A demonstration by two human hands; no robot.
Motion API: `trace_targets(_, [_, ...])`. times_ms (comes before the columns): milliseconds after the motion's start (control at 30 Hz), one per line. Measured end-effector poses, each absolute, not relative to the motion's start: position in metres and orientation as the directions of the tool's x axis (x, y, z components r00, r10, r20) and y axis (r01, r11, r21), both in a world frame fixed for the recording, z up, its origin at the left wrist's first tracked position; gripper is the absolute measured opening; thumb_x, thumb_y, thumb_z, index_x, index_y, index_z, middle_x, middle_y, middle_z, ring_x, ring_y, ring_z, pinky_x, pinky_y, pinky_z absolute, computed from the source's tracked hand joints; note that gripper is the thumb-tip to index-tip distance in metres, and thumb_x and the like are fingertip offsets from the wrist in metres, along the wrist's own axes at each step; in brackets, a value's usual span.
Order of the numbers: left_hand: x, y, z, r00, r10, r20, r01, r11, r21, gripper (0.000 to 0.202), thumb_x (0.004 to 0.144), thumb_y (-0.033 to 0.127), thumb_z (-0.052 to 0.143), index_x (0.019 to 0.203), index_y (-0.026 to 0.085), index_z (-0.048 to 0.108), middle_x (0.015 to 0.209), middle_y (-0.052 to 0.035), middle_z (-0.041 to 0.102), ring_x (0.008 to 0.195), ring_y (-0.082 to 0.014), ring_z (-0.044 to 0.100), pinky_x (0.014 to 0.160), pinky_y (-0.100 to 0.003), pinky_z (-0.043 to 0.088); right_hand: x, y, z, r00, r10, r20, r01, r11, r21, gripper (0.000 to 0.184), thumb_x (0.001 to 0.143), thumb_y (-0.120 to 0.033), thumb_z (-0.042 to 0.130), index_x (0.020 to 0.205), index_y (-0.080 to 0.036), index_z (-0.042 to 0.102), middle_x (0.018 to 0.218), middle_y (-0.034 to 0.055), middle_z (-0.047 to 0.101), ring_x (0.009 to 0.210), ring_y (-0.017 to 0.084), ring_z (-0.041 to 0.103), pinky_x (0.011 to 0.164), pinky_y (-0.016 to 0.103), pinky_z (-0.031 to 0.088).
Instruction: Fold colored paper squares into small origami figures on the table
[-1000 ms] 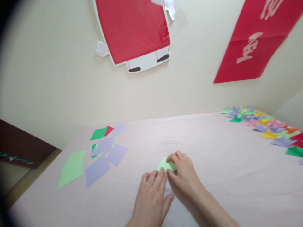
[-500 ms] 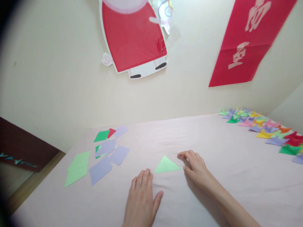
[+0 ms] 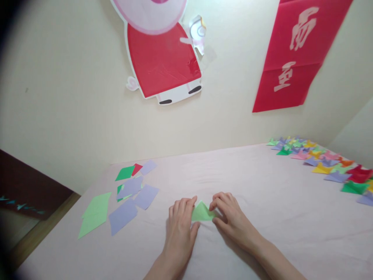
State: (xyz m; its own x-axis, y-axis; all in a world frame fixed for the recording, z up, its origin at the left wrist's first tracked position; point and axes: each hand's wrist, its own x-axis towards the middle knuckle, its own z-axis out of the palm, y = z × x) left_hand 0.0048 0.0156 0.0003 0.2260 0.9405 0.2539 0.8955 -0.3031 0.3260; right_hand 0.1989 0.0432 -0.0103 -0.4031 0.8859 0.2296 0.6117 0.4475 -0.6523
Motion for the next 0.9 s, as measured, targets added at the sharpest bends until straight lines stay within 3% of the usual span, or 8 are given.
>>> trace_targets(100, [0.007, 0.014, 0.002, 0.277, 0.92, 0.277, 0.874, -0.362, 0.326, 0.029, 0.083, 0.001, 0.052, 0.1, 0.024, 0.06, 0.097, 0.0008, 0.06, 0.092, -0.0183, 0.054, 0.085, -0.034, 0.041, 0.201, 0.04, -0.004, -0.503, 0.832, 0.236, 0.585, 0.529, -0.615, 0.014, 0.082, -0.01, 0.054, 0.086, -0.023, 0.06, 0.107, 0.0064, 0.059, 0.106, 0.024, 0.049, 0.092, 0.04, 0.044])
trace_targets(200, [0.005, 0.011, -0.001, 0.328, 0.9, 0.287, 0.83, -0.419, 0.367, 0.027, 0.082, -0.004, 0.05, 0.083, 0.023, 0.058, 0.088, 0.0026, 0.061, 0.087, -0.017, 0.054, 0.081, -0.033, 0.039, 0.203, 0.037, -0.001, -0.552, 0.804, 0.221, 0.611, 0.57, -0.549, 0.023, 0.08, -0.009, 0.055, 0.094, -0.025, 0.064, 0.109, 0.0067, 0.06, 0.107, 0.025, 0.05, 0.093, 0.041, 0.043])
trace_targets(300, [0.001, 0.01, -0.006, 0.385, 0.875, 0.293, 0.8, -0.475, 0.367, 0.029, 0.081, -0.007, 0.05, 0.082, 0.022, 0.056, 0.089, 0.0032, 0.064, 0.086, -0.0158, 0.055, 0.079, -0.032, 0.039, 0.204, 0.036, 0.0, -0.574, 0.789, 0.218, 0.648, 0.601, -0.469, 0.032, 0.078, -0.007, 0.056, 0.099, -0.027, 0.067, 0.11, 0.0064, 0.063, 0.105, 0.025, 0.052, 0.091, 0.041, 0.044])
trace_targets(400, [-0.002, 0.008, -0.009, 0.433, 0.852, 0.295, 0.79, -0.516, 0.33, 0.028, 0.082, -0.006, 0.051, 0.083, 0.021, 0.056, 0.092, 0.0031, 0.065, 0.088, -0.0145, 0.056, 0.082, -0.032, 0.039, 0.201, 0.032, 0.002, -0.618, 0.744, 0.255, 0.627, 0.661, -0.411, 0.028, 0.081, -0.005, 0.05, 0.086, -0.027, 0.067, 0.105, 0.0051, 0.067, 0.1, 0.024, 0.056, 0.086, 0.038, 0.045])
trace_targets(533, [-0.009, 0.0, -0.011, 0.42, 0.857, 0.299, 0.789, -0.507, 0.348, 0.023, 0.085, 0.002, 0.053, 0.09, 0.023, 0.06, 0.103, 0.0008, 0.065, 0.096, -0.0174, 0.056, 0.086, -0.035, 0.038, 0.194, 0.027, 0.005, -0.699, 0.682, 0.217, 0.543, 0.703, -0.46, 0.024, 0.085, -0.007, 0.045, 0.085, -0.024, 0.062, 0.096, 0.005, 0.068, 0.089, 0.02, 0.058, 0.081, 0.034, 0.044])
trace_targets(733, [-0.031, -0.019, -0.024, 0.399, 0.867, 0.297, 0.785, -0.491, 0.378, 0.033, 0.081, 0.006, 0.052, 0.104, 0.024, 0.065, 0.104, -0.0047, 0.063, 0.097, -0.0209, 0.055, 0.084, -0.037, 0.042, 0.182, 0.035, 0.004, -0.532, 0.844, 0.066, 0.596, 0.429, -0.679, 0.019, 0.093, -0.027, 0.047, 0.078, -0.022, 0.057, 0.077, 0.0018, 0.063, 0.074, 0.017, 0.058, 0.069, 0.028, 0.043])
trace_targets(900, [-0.04, -0.03, -0.032, 0.336, 0.883, 0.328, 0.853, -0.433, 0.292, 0.04, 0.082, 0.008, 0.047, 0.115, 0.023, 0.063, 0.113, -0.0055, 0.066, 0.103, -0.0222, 0.057, 0.09, -0.038, 0.044, 0.17, 0.043, -0.001, -0.353, 0.936, 0.008, 0.644, 0.249, -0.724, 0.012, 0.085, -0.024, 0.049, 0.076, -0.022, 0.057, 0.069, -0.0023, 0.058, 0.064, 0.015, 0.054, 0.06, 0.025, 0.039])
